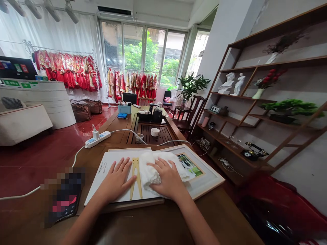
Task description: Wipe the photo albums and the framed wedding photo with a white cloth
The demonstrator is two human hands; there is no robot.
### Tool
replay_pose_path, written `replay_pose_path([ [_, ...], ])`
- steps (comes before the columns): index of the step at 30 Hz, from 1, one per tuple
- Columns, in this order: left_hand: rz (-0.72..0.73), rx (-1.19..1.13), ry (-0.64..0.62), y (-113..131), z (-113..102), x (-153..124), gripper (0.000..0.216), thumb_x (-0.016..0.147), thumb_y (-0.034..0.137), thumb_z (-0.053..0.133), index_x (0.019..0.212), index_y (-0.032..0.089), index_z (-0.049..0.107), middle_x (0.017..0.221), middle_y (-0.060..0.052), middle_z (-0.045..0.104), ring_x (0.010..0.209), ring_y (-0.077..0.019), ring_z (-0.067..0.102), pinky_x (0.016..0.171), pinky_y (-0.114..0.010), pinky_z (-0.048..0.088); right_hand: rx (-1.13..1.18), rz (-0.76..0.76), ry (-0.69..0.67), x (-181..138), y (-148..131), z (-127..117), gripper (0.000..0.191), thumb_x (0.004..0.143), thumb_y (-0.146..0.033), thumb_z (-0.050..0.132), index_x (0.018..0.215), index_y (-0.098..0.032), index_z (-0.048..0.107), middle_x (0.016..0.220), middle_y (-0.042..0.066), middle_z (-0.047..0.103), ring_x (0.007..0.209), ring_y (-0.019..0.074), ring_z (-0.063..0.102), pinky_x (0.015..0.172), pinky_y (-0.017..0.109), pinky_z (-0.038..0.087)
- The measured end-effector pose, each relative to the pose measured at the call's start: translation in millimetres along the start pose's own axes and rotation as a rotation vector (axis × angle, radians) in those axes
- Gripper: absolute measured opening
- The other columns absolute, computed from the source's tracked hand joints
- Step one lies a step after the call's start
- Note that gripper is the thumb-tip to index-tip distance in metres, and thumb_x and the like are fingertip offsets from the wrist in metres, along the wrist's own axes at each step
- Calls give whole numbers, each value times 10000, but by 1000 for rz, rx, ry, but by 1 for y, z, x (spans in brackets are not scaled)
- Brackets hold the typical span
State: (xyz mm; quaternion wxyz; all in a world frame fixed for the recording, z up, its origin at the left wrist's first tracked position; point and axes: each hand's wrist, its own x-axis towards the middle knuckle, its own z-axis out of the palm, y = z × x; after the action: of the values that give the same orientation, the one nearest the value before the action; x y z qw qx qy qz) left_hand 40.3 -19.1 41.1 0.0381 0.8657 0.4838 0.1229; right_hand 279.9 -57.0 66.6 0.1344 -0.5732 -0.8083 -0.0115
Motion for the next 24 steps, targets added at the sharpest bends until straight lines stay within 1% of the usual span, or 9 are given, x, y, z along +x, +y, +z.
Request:
replay_pose_path([
  [6,0,-5,-34,3,-5,0,682,951,578,224,1451,134,356,1558,-92,230,1449,-284,139,1165,-524,140,18,14,87,39,11,5,624,727,-461,632,1316,-285,524,1361,91,538,1305,305,401,1070,504,204],
  [10,-16,8,-32,4,-6,0,660,953,560,242,1444,137,370,1555,-92,238,1448,-284,145,1165,-525,144,17,19,101,43,10,8,612,748,-440,617,1328,-274,510,1363,93,535,1311,307,392,1079,513,177],
  [14,-19,15,-17,3,-3,0,662,952,558,249,1443,129,368,1552,-101,245,1446,-284,157,1163,-523,156,10,-2,87,27,4,7,610,748,-449,610,1327,-284,512,1365,90,533,1322,311,382,1083,518,163],
  [18,-12,8,7,0,1,0,666,951,567,251,1444,134,368,1549,-105,257,1443,-288,167,1163,-523,160,-3,-40,28,0,-5,3,687,701,-401,638,1361,-311,473,1360,69,539,1325,309,386,1087,507,160],
  [20,-9,3,17,-1,2,0,664,950,568,257,1442,138,373,1547,-104,264,1444,-290,165,1164,-523,160,-14,-32,15,-16,-10,2,711,698,-416,642,1377,-310,458,1368,78,532,1323,319,387,1084,514,159],
  [24,-8,-8,25,-1,2,0,651,949,564,263,1435,148,389,1540,-100,284,1444,-296,160,1162,-532,160,-25,-4,13,-38,-20,1,678,727,-440,626,1375,-331,458,1393,72,510,1321,327,391,1078,526,159],
])
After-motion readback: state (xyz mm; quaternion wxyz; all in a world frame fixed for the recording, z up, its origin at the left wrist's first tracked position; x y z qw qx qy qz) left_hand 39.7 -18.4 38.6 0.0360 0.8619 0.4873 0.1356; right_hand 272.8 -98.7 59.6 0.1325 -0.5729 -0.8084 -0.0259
